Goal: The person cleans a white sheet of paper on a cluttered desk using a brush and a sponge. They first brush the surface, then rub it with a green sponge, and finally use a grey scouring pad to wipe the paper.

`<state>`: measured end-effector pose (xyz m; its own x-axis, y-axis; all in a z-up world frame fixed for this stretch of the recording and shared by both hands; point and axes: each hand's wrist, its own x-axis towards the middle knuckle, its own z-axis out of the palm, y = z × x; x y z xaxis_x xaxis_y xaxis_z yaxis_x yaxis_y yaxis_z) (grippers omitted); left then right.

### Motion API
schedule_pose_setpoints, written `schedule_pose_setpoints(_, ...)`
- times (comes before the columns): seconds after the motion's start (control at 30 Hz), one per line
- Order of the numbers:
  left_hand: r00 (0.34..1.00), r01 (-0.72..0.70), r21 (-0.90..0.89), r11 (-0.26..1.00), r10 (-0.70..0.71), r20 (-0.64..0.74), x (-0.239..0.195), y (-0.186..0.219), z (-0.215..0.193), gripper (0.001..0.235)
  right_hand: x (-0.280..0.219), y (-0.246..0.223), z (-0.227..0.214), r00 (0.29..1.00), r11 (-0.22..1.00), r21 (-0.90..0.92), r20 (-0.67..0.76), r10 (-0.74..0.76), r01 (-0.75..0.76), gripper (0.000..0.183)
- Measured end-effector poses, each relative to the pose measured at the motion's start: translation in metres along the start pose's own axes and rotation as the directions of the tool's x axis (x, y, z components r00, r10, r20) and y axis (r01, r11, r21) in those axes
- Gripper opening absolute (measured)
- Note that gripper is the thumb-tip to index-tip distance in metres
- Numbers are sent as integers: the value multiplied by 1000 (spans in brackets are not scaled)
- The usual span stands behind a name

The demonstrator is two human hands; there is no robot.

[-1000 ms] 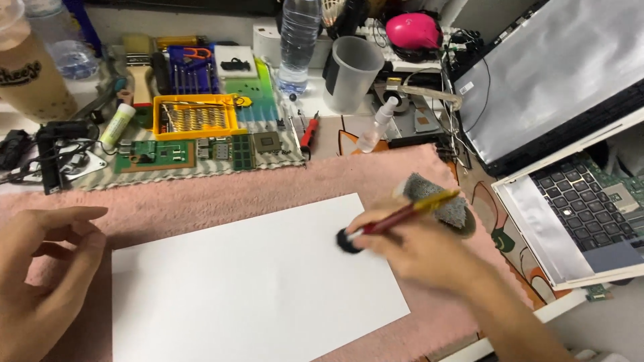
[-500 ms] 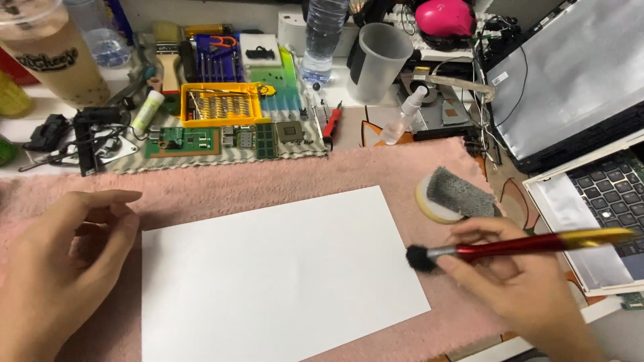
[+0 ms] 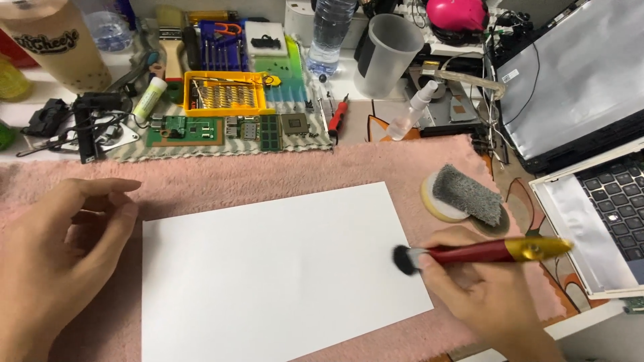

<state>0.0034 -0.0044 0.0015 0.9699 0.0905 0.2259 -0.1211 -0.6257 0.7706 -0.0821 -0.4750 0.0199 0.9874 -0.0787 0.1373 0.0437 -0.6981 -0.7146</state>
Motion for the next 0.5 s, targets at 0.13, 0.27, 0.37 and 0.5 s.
schedule_pose_setpoints(0.13, 999, 36, 52, 998, -37, 19, 1, 2, -3, 26, 1, -3, -9, 969, 987, 86, 216, 115, -137, 10)
schedule_pose_setpoints(0.27, 999, -42, 13, 999, 42, 2, -1, -12, 5, 25, 0, -11, -3, 980, 989, 38, 148, 133, -140, 16)
schedule_pose_setpoints(0.37, 998, -56, -53, 997, 56, -6, 0, -16, 6, 24, 7, -19, -5, 964, 987, 17, 219, 149, -157, 9)
schedule_pose_setpoints(0.5, 997, -72, -15, 997, 72, -11, -1, -18, 4, 23, 5, -17, 2, 912, 985, 171, 397, -105, 39, 8)
